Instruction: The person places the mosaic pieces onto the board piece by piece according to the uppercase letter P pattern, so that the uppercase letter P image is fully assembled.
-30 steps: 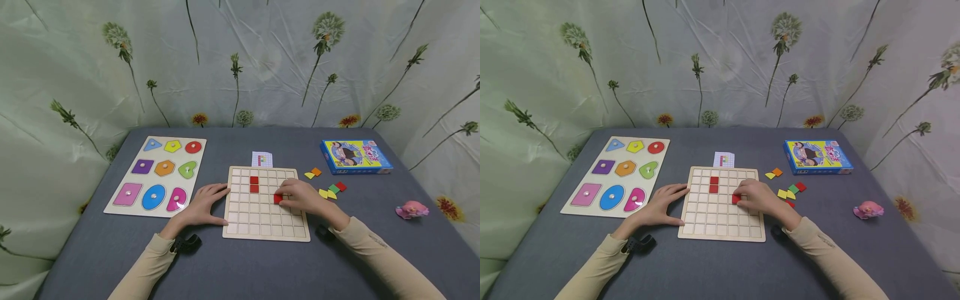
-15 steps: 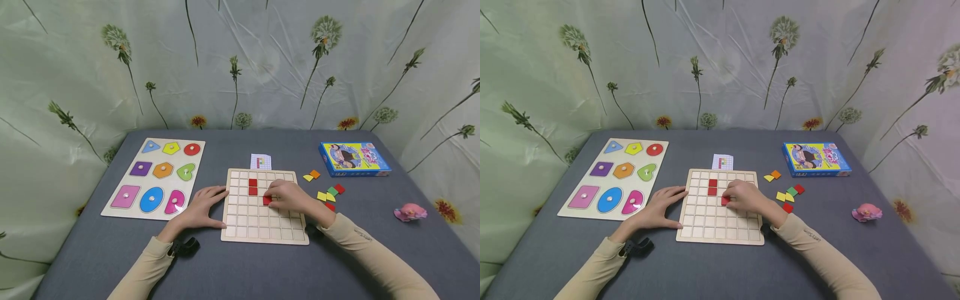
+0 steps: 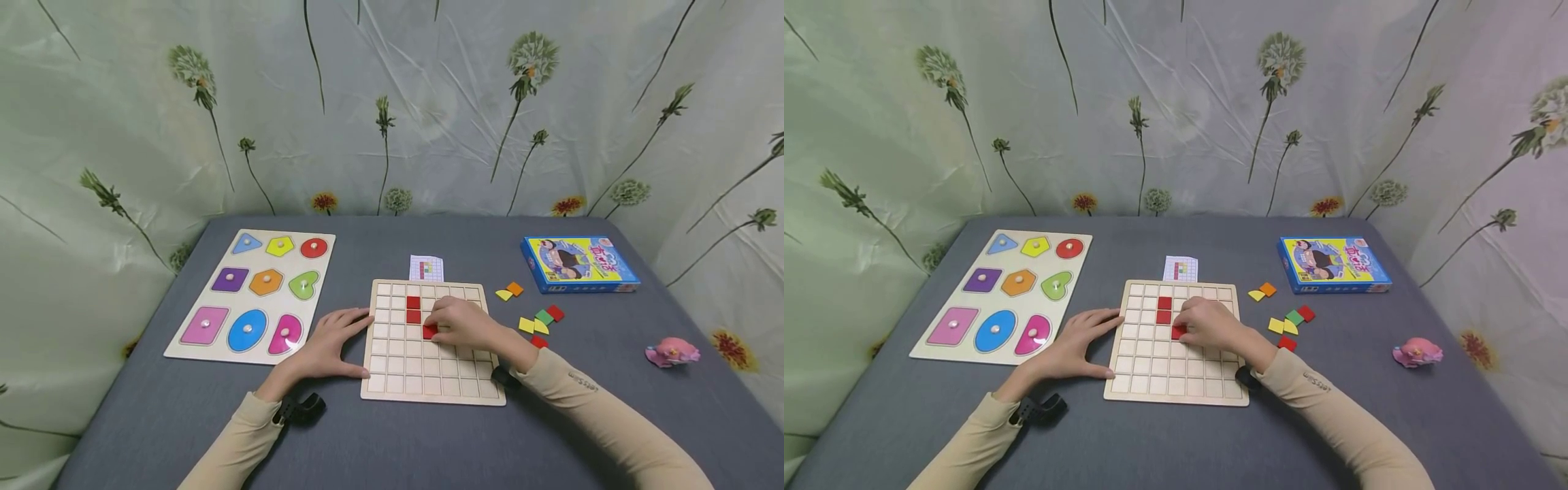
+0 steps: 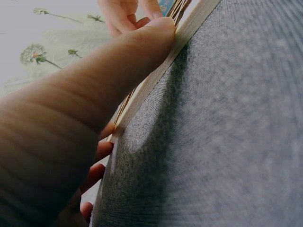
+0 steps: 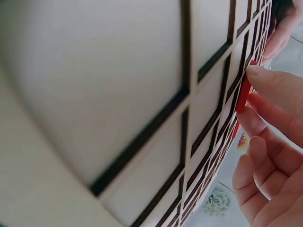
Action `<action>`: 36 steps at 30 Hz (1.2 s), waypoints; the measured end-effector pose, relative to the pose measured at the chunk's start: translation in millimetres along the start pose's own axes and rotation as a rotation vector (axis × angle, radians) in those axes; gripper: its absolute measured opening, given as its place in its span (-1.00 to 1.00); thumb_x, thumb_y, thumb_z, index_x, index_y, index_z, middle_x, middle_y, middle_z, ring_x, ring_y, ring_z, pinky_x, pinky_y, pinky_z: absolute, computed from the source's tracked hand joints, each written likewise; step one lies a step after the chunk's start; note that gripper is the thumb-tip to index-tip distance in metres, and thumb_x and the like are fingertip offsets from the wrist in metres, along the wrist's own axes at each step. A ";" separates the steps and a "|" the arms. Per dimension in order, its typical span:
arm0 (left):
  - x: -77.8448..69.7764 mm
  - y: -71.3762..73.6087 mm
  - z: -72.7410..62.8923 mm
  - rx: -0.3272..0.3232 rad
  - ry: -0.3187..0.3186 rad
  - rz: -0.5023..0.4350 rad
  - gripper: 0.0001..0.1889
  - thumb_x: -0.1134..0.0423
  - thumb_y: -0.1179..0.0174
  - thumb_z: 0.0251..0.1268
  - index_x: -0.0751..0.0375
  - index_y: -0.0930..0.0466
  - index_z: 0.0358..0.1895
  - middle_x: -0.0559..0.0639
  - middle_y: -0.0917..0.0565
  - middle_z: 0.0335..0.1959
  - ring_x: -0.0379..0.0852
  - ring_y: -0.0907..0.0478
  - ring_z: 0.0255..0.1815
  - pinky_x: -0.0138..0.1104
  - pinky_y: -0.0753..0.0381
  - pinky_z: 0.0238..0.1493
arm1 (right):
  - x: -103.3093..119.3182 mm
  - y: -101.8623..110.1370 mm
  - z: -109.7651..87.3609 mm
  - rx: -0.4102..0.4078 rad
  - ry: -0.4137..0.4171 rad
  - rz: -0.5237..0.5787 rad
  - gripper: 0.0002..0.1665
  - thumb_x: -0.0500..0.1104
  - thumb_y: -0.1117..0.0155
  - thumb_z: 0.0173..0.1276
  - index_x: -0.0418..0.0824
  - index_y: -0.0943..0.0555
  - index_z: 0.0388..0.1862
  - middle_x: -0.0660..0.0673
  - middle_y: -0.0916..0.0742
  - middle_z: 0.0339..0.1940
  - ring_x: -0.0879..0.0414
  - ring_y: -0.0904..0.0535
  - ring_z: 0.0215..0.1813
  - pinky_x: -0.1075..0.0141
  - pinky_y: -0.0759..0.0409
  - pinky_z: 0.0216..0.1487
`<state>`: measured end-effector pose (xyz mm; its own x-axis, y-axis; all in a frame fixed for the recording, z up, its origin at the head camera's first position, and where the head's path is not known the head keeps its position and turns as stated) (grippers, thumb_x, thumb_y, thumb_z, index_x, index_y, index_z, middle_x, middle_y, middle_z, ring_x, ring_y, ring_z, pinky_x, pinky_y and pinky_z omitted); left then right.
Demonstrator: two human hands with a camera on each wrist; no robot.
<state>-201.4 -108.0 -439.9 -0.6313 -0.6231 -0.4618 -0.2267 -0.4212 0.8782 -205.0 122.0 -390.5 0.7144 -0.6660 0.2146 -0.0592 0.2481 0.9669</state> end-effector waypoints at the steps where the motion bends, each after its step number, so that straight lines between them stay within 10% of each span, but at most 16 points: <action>1: 0.1 0.1 -0.1 0.001 0.005 -0.008 0.00 -0.23 -0.39 -0.20 0.07 -0.24 0.40 0.07 -0.27 0.43 0.12 -0.13 0.42 0.18 -0.07 0.32 | -0.6 -0.4 0.0 -0.001 -0.001 0.006 -0.82 -0.14 -0.41 0.10 -0.13 -0.73 -0.28 0.02 -0.68 -0.35 0.22 -0.51 -0.28 0.40 -0.50 -0.25; 36: -0.8 -1.4 0.3 -0.017 -0.005 0.002 -0.02 -0.23 -0.39 -0.19 0.09 -0.26 0.39 0.06 -0.29 0.41 0.11 -0.16 0.42 0.19 -0.08 0.31 | 11.5 -7.8 18.4 -0.023 0.041 -0.018 -0.75 -0.03 -0.43 0.09 -0.10 -0.72 -0.26 0.03 -0.68 -0.32 0.20 -0.53 -0.24 0.38 -0.53 -0.21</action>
Point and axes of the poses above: each hand's wrist, its own z-axis towards the middle knuckle, its own y-axis out of the back of the hand, x = y × z, the point moved 5 cm from there along z, towards the middle knuckle
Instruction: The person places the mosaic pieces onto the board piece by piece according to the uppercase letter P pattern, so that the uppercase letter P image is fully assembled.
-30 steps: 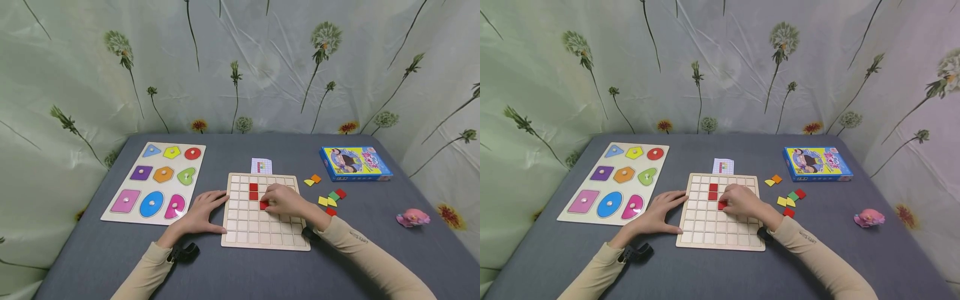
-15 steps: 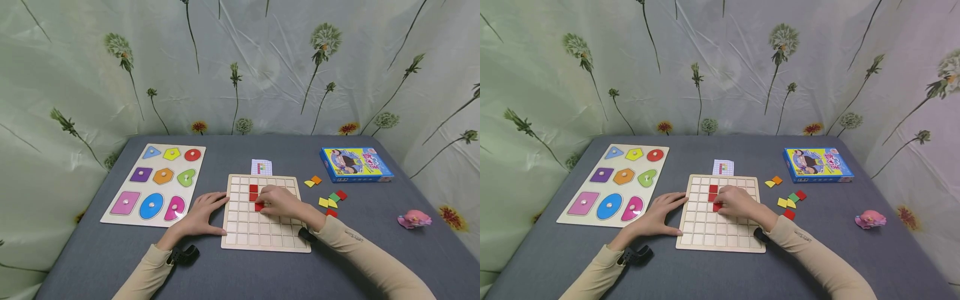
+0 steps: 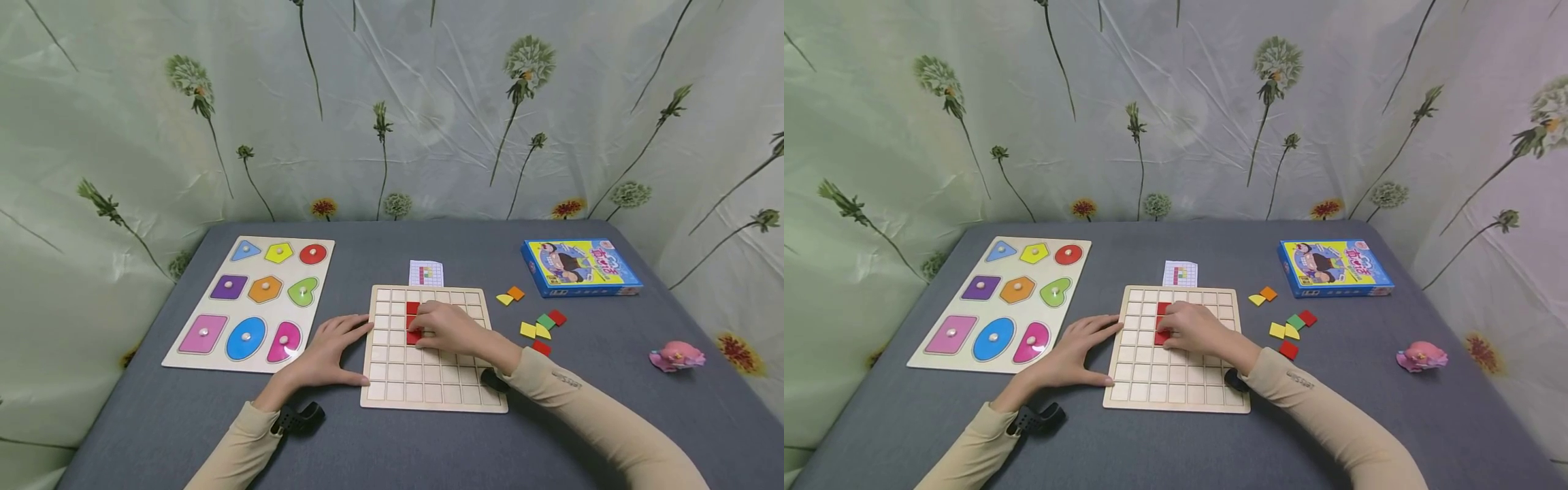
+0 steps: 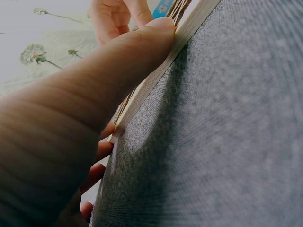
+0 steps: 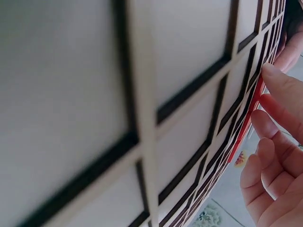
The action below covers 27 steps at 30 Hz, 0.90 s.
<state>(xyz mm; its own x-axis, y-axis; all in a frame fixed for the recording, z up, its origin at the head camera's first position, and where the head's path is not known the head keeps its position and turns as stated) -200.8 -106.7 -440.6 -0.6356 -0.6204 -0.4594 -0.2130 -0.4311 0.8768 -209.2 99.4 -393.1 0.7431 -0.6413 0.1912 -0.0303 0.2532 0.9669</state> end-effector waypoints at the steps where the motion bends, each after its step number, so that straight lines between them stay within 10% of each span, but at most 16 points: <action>1: 0.0 0.2 -0.1 0.000 0.001 -0.001 -0.02 -0.22 -0.39 -0.19 0.10 -0.26 0.39 0.07 -0.29 0.41 0.11 -0.16 0.42 0.19 -0.08 0.31 | 0.3 -0.3 0.6 -0.003 0.003 -0.006 -0.75 -0.03 -0.43 0.09 -0.10 -0.72 -0.26 0.02 -0.68 -0.31 0.20 -0.54 -0.24 0.38 -0.53 -0.21; 27: -0.5 2.1 0.3 0.000 -0.007 0.000 -0.02 -0.22 -0.39 -0.18 0.09 -0.25 0.39 0.09 -0.29 0.41 0.14 -0.16 0.41 0.20 -0.08 0.31 | -20.0 26.0 -39.7 -0.063 -0.113 -0.010 -0.78 -0.11 -0.40 0.12 -0.12 -0.71 -0.23 0.01 -0.69 -0.30 0.20 -0.55 -0.24 0.36 -0.53 -0.27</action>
Point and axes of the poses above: each hand's wrist, its own z-axis towards the middle knuckle, its own y-axis out of the back of the hand, x = y × z, the point moved 5 cm from there along z, towards the middle knuckle
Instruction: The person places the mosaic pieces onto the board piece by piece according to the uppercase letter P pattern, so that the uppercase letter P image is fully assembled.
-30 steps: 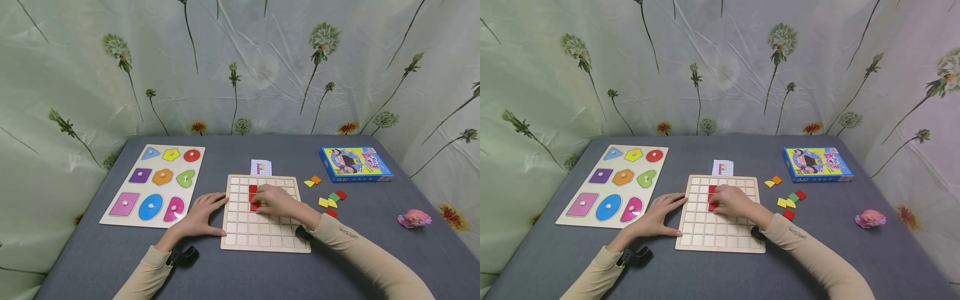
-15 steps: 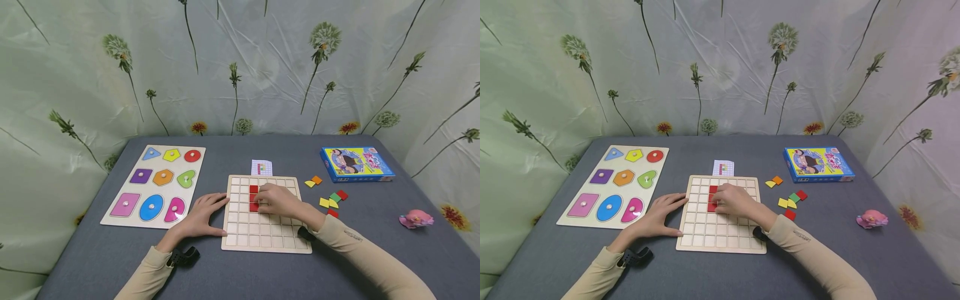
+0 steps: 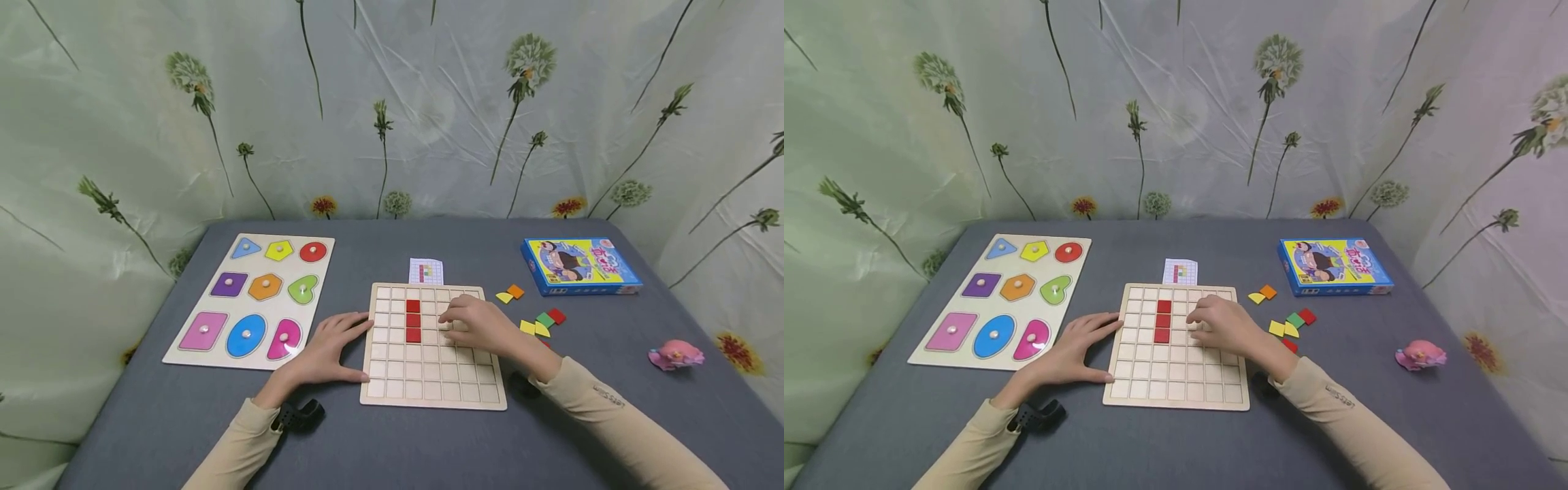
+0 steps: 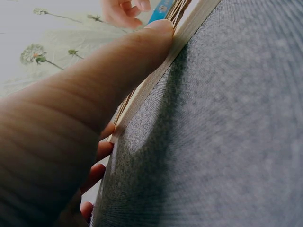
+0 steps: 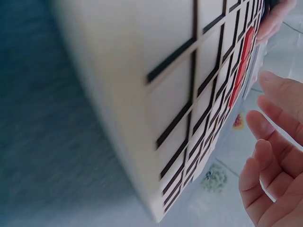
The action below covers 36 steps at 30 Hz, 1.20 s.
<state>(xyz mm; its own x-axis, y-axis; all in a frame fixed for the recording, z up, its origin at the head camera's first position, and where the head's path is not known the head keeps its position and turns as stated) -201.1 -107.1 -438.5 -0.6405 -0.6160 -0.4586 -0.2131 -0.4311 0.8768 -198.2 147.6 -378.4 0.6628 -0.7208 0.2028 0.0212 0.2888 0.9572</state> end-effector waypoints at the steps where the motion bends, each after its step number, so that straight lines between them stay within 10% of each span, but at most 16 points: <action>1: 0.1 -0.1 0.1 0.002 -0.001 0.003 -0.02 -0.21 -0.39 -0.18 0.09 -0.24 0.40 0.08 -0.28 0.42 0.14 -0.16 0.41 0.19 -0.08 0.31 | -1.8 0.9 -2.8 0.001 -0.012 0.003 -0.78 -0.11 -0.40 0.12 -0.12 -0.71 -0.23 0.01 -0.70 -0.30 0.19 -0.55 -0.24 0.36 -0.53 -0.27; 36: -0.1 2.7 0.3 0.015 0.007 0.003 -0.02 -0.21 -0.39 -0.18 0.11 -0.25 0.39 0.08 -0.27 0.42 0.13 -0.13 0.43 0.17 -0.07 0.31 | -51.5 22.4 -85.0 -0.036 -0.246 -0.059 -0.74 -0.14 -0.44 0.05 -0.14 -0.71 -0.23 0.00 -0.70 -0.33 0.16 -0.54 -0.26 0.26 -0.55 -0.27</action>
Point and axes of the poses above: each hand's wrist, its own z-axis towards the middle knuckle, its own y-axis out of the back of the hand, x = y × z, the point moved 5 cm from there along z, towards the middle knuckle
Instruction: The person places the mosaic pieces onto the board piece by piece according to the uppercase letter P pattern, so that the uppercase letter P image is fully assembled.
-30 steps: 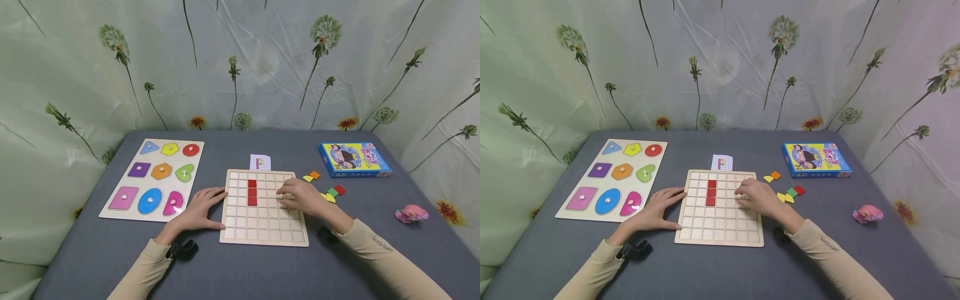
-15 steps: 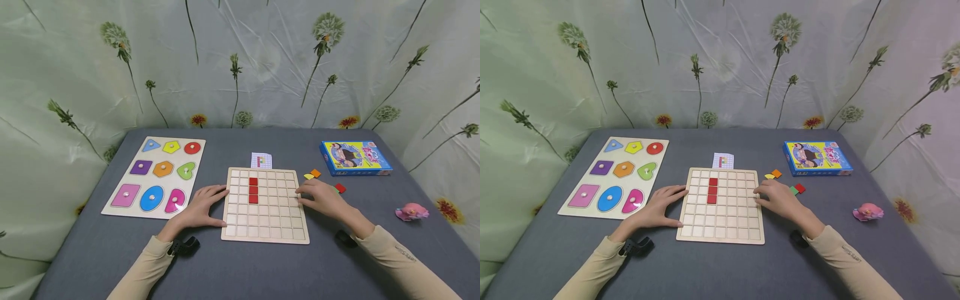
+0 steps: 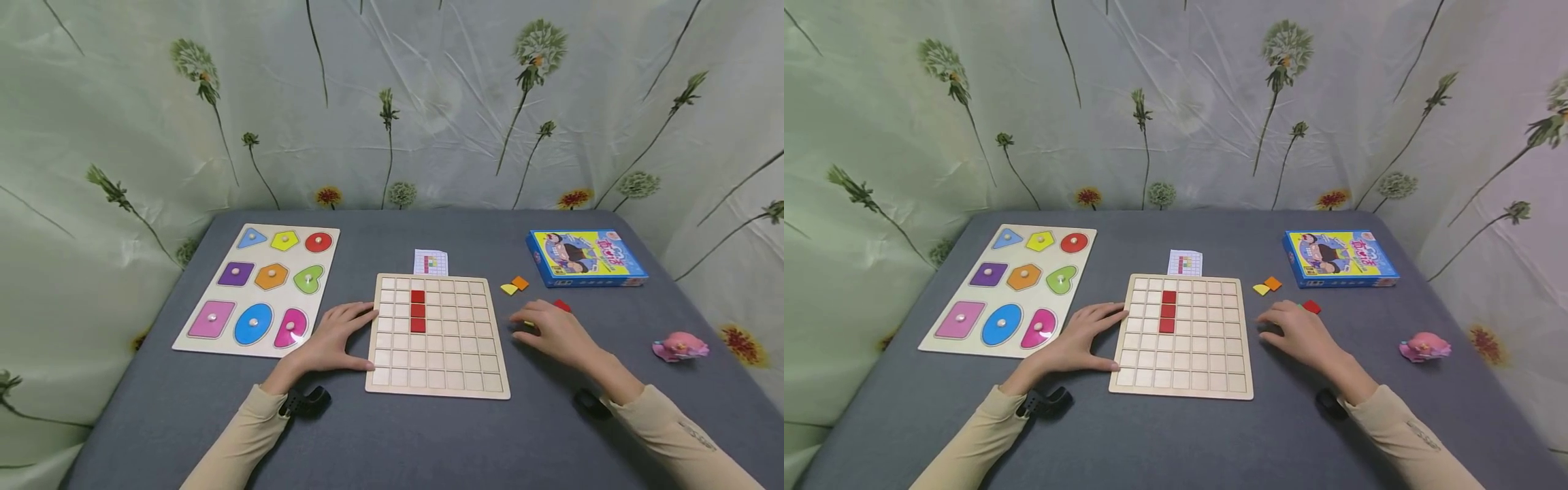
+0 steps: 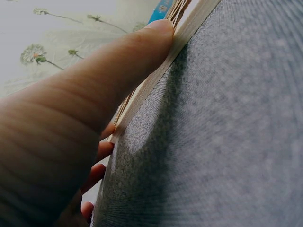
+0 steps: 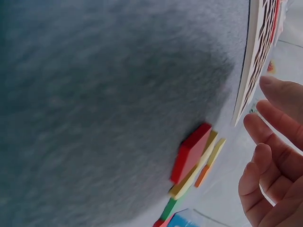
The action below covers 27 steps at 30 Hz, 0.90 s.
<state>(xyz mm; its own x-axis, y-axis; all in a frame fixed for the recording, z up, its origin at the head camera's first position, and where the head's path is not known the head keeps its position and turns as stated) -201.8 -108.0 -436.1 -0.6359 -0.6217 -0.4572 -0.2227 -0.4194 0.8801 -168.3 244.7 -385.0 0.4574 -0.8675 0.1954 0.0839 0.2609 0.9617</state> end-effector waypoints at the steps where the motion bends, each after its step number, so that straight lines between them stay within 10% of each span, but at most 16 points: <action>1: 0.0 -0.3 0.1 0.003 0.001 -0.001 -0.02 -0.21 -0.39 -0.18 0.11 -0.24 0.39 0.08 -0.27 0.42 0.13 -0.13 0.43 0.17 -0.07 0.32 | -1.4 0.5 -2.2 0.001 -0.010 0.000 -0.74 -0.14 -0.45 0.05 -0.14 -0.71 -0.23 0.00 -0.70 -0.33 0.16 -0.54 -0.25 0.26 -0.55 -0.27; 27: 0.9 0.3 1.0 0.020 0.014 -0.008 -0.02 -0.20 -0.39 -0.16 0.11 -0.22 0.40 0.09 -0.25 0.44 0.14 -0.11 0.44 0.20 -0.04 0.33 | -29.3 9.2 -29.6 0.064 -0.134 0.010 -0.68 -0.12 -0.47 0.02 -0.18 -0.70 -0.21 -0.09 -0.73 -0.29 0.07 -0.55 -0.25 0.08 -0.60 -0.21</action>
<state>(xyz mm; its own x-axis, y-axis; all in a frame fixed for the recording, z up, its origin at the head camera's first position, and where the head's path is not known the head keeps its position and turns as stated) -203.2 -108.1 -436.1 -0.6239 -0.6272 -0.4661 -0.2430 -0.4112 0.8786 -154.7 285.1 -387.6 0.3355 -0.9148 0.2247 0.0214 0.2459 0.9691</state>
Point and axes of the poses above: each hand's wrist, its own z-axis towards the middle knuckle, its own y-axis out of the back of the hand, x = y × z, the point moved 5 cm from there along z, towards the middle knuckle
